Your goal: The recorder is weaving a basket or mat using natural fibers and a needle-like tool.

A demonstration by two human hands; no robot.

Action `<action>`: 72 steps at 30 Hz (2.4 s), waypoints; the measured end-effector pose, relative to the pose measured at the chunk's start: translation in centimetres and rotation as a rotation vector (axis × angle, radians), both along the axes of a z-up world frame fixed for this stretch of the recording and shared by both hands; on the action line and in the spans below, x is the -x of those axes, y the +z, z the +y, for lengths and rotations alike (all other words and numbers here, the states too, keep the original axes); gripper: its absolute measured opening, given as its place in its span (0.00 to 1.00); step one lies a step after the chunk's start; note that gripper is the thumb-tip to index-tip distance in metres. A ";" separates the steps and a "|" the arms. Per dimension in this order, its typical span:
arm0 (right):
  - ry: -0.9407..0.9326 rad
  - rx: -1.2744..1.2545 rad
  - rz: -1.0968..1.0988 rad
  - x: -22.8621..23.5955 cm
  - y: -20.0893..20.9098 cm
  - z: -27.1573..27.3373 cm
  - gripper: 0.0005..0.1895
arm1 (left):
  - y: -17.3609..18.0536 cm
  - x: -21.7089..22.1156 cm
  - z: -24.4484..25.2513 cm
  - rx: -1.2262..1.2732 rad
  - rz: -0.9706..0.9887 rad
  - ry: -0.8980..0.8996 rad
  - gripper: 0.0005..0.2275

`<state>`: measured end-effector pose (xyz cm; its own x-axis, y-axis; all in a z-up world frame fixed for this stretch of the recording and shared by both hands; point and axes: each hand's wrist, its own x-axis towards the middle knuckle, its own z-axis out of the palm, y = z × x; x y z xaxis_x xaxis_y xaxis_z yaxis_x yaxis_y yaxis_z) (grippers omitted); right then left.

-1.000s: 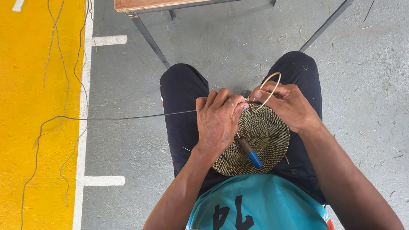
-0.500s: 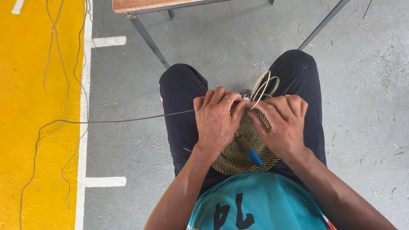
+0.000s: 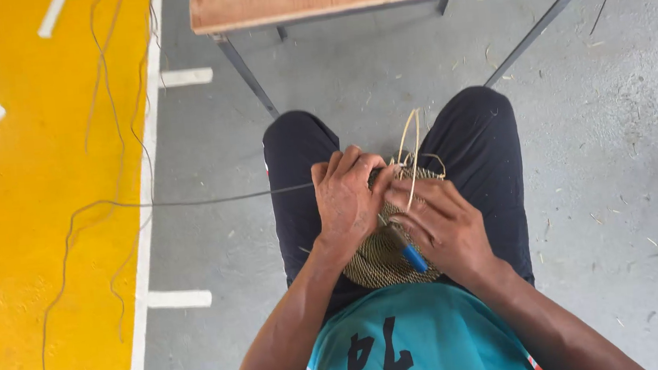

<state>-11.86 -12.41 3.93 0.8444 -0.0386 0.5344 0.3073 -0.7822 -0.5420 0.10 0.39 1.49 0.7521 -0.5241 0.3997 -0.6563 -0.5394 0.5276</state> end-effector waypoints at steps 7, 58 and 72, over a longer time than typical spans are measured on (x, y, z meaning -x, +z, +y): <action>0.117 -0.029 -0.067 0.9 -0.9 1.0 0.17 | -0.2 0.1 0.0 0.002 -0.045 0.006 0.10; -0.041 0.025 0.024 -7.4 2.3 -2.5 0.08 | 1.2 -0.4 1.1 -0.035 0.095 -0.043 0.04; 0.013 -0.605 0.497 -7.1 -0.8 -4.7 0.05 | 0.2 0.5 1.2 -0.026 0.026 -0.040 0.06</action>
<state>-4.77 -17.10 3.15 0.9813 -0.1916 -0.0171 -0.0760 -0.3046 -0.9494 -0.41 1.60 1.67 0.7406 -0.5636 0.3660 -0.6634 -0.5267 0.5315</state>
